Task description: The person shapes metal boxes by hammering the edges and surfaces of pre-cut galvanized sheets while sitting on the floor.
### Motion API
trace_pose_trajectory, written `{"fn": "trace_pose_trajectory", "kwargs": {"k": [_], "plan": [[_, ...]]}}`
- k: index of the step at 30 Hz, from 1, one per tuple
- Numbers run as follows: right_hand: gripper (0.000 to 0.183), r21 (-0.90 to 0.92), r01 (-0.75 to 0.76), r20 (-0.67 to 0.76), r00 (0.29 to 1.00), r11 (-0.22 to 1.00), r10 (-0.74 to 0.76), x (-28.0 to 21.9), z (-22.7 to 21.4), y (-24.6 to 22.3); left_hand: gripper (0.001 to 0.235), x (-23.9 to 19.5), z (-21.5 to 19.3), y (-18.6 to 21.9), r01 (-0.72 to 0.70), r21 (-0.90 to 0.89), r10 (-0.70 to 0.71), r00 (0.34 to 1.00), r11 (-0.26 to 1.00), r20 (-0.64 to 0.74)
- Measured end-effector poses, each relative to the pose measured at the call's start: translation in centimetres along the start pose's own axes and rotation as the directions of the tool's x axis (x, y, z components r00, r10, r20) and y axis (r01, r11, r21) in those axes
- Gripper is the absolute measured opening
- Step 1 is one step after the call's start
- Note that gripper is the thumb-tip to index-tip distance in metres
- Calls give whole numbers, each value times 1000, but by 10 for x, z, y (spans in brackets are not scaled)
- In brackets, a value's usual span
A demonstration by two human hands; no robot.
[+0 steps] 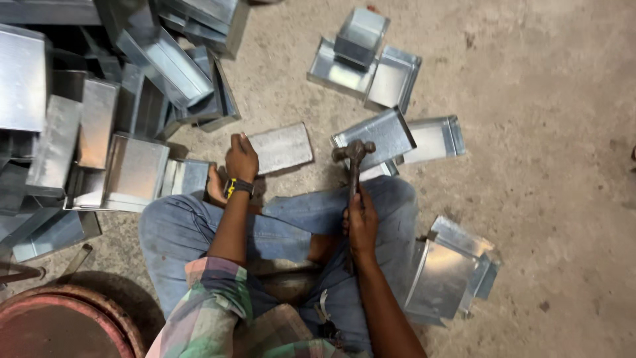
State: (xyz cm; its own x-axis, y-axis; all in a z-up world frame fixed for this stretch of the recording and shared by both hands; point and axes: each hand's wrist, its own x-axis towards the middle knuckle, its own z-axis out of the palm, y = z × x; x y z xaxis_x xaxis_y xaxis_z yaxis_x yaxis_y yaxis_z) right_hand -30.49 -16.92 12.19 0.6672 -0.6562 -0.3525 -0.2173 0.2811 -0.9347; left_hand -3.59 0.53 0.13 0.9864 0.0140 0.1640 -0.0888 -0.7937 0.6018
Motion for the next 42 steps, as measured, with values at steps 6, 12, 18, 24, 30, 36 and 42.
{"fn": "trace_pose_trajectory", "kwargs": {"k": [6,12,18,24,30,36,42], "plan": [[59,219,167,-67,985,961,-156,-9,-2,1,33,-62,47,100,-462,-364,547,818,809,176],[58,161,455,-206,883,876,-421,-4,-12,7,66,-105,144,190,-301,-556,630,441,775,639],[52,240,360,-322,906,901,-276,3,-11,1,35,-95,137,203,-383,-497,613,633,778,472],[49,286,405,-335,891,868,-306,-4,-17,3,20,-51,65,194,-132,-464,390,761,876,519],[59,144,359,-238,917,922,-320,1,-15,9,14,-34,-65,96,-776,29,735,608,630,300],[60,-89,450,-79,886,889,-456,-14,-2,-7,56,-37,-94,68,-563,-53,526,730,825,436],[58,-127,714,-15,693,689,-721,-59,22,-63,91,2,-50,85,-432,99,415,896,896,157]]}}
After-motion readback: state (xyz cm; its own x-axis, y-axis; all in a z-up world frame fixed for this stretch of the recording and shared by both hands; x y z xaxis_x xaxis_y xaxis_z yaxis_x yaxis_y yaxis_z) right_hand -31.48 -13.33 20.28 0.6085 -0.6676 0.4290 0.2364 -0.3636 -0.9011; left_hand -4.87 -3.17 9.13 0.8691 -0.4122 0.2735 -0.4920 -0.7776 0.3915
